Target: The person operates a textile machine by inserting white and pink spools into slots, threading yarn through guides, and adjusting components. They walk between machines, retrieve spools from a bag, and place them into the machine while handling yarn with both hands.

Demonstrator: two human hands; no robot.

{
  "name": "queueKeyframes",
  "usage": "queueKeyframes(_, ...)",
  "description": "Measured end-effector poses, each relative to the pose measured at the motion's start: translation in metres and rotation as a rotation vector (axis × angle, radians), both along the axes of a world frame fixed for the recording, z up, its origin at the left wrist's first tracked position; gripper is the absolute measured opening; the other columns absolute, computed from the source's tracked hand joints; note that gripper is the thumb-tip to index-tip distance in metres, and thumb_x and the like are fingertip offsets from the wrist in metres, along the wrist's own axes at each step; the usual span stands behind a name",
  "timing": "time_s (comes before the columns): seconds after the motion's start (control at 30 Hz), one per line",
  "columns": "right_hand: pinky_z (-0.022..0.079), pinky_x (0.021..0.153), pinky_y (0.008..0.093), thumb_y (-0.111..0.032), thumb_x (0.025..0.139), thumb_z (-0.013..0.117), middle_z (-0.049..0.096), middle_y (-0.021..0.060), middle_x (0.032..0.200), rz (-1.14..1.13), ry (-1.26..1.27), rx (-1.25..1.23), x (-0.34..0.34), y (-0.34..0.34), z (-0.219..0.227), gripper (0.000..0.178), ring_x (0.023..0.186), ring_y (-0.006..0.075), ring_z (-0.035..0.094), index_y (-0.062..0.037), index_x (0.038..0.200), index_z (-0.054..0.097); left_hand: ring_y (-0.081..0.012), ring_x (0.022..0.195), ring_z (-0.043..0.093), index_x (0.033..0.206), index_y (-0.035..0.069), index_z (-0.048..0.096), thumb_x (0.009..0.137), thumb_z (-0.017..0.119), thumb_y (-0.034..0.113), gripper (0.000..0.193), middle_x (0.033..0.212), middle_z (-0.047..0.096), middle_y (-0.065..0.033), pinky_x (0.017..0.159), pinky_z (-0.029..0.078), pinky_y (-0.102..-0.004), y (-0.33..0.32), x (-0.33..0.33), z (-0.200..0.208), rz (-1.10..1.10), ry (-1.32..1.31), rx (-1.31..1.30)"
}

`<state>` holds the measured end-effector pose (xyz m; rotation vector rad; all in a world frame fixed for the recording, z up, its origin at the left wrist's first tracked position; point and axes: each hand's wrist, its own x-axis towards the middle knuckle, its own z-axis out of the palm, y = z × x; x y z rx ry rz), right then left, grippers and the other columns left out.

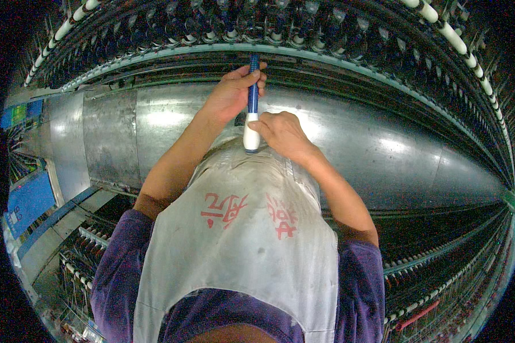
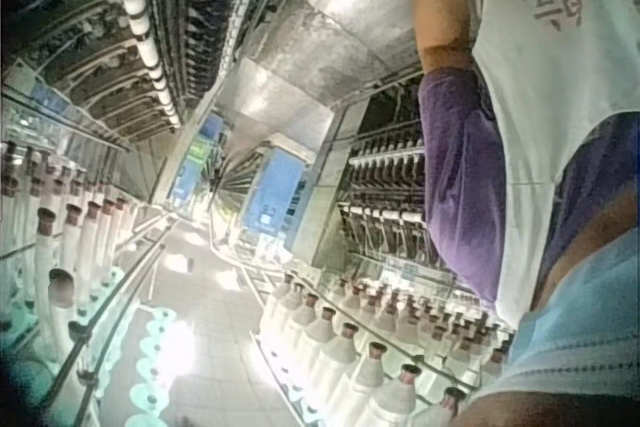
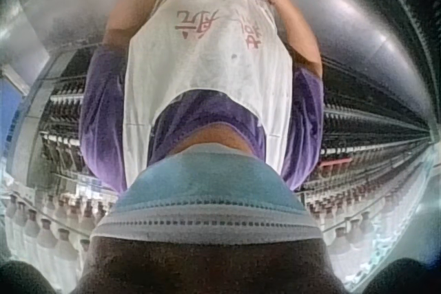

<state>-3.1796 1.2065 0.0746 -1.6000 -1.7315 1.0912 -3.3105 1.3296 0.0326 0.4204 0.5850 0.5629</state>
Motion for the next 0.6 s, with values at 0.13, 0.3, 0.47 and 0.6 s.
queueKeyframes(0.13,0.045,0.053,0.036,-0.017,0.088,0.058,0.059,0.0144,0.062,-0.133,0.17,-0.088,-0.005,0.0,0.0,0.022,0.053,0.026,0.057,0.0005,0.075,0.06,-0.0199,0.084,0.058,0.113,-0.002,0.054,0.092,0.055,0.006,0.023,0.095,0.059,-0.0119,0.077,0.053,-0.0367,-0.001,0.0,0.005,0.013,0.012,-0.08)
queueKeyframes(0.3,0.044,0.049,0.0256,-0.006,0.089,0.057,0.06,0.0055,0.068,-0.256,0.382,-0.129,0.007,0.003,0.001,0.012,0.054,0.0103,0.056,0.0032,0.082,0.062,-0.0243,0.086,0.063,0.111,-0.005,0.051,0.091,0.057,0.007,0.024,0.094,0.062,-0.0145,0.082,0.055,-0.0414,0.007,-0.011,0.022,-0.07,0.091,0.007)
queueKeyframes(0.47,0.045,0.05,0.0262,-0.008,0.088,0.056,0.061,0.0048,0.066,-0.349,0.33,-0.095,0.015,0.002,0.006,0.013,0.053,0.0113,0.058,0.0022,0.082,0.061,-0.0219,0.077,0.065,0.096,0.0,0.055,0.081,0.073,0.019,0.03,0.085,0.064,-0.0114,0.071,0.053,-0.0351,0.008,-0.008,0.022,-0.074,0.474,0.354)
queueKeyframes(0.6,0.047,0.055,0.0263,-0.008,0.091,0.054,0.062,0.0059,0.07,-0.394,0.278,0.201,0.011,0.005,0.012,0.012,0.061,0.0119,0.061,0.0012,0.084,0.058,-0.0133,0.055,0.054,0.079,0.004,0.057,0.075,0.078,0.031,0.034,0.072,0.059,-0.0045,0.05,0.042,-0.0269,-0.007,0.015,0.007,0.045,0.756,0.58)
